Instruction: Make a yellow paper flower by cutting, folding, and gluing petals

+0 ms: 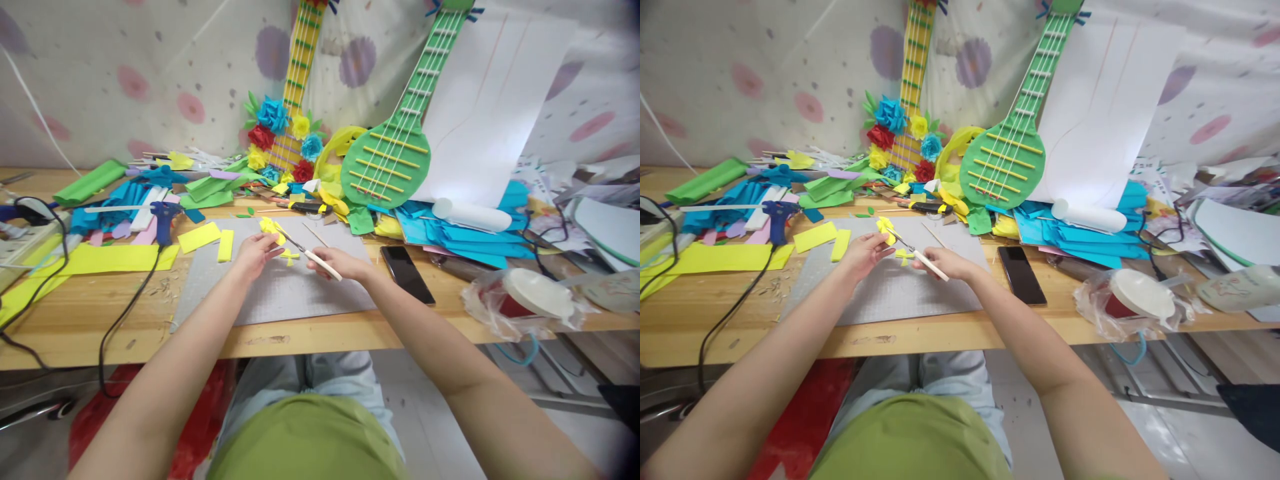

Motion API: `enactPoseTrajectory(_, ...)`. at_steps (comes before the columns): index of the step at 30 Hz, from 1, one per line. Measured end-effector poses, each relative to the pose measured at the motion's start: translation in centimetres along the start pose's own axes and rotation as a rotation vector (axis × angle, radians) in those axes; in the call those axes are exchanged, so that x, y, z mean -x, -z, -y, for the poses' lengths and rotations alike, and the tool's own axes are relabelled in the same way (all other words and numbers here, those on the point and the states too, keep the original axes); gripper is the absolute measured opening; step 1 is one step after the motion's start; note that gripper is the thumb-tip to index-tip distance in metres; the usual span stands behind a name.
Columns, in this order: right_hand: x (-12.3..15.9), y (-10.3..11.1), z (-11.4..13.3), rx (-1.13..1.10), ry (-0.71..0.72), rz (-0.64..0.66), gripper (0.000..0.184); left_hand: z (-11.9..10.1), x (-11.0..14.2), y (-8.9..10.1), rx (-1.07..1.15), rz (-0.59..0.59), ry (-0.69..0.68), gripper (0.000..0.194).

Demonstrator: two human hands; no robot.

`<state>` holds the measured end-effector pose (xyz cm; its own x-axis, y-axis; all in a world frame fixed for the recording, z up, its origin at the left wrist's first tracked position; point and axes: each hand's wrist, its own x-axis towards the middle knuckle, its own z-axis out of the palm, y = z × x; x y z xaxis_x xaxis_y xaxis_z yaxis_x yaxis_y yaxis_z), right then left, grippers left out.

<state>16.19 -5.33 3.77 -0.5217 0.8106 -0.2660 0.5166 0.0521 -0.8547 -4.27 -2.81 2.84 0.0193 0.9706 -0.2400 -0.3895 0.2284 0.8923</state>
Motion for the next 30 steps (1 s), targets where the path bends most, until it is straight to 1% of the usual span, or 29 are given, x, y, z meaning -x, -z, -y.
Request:
enactPoseTrajectory(5, -0.09, 0.04, -0.51, 0.014, 0.02, 0.025, 0.04, 0.07, -0.12, 0.43, -0.032, 0.047, 0.01, 0.019)
enactPoseTrajectory(9, 0.18, 0.13, -0.37, 0.01, 0.026, 0.048, 0.042, -0.07, -0.12, 0.68, -0.051, 0.066, 0.012, 0.02)
enactPoseTrajectory(16, 0.46, 0.26, -0.1, 0.024, 0.084, 0.094, 0.043, -0.69, 0.5, 0.47, -0.126, 0.096, 0.011, 0.021)
enactPoseTrajectory(22, 0.14, 0.07, -0.26, 0.013, 0.09, 0.068, 0.044, -0.42, 0.65, 0.01, -0.147, 0.107, 0.019, 0.024)
enactPoseTrajectory(30, 0.27, 0.01, -0.13, -0.042, 0.041, 0.062, 0.043, 0.0, 0.34, 0.24, -0.161, 0.111, 0.019, 0.022)
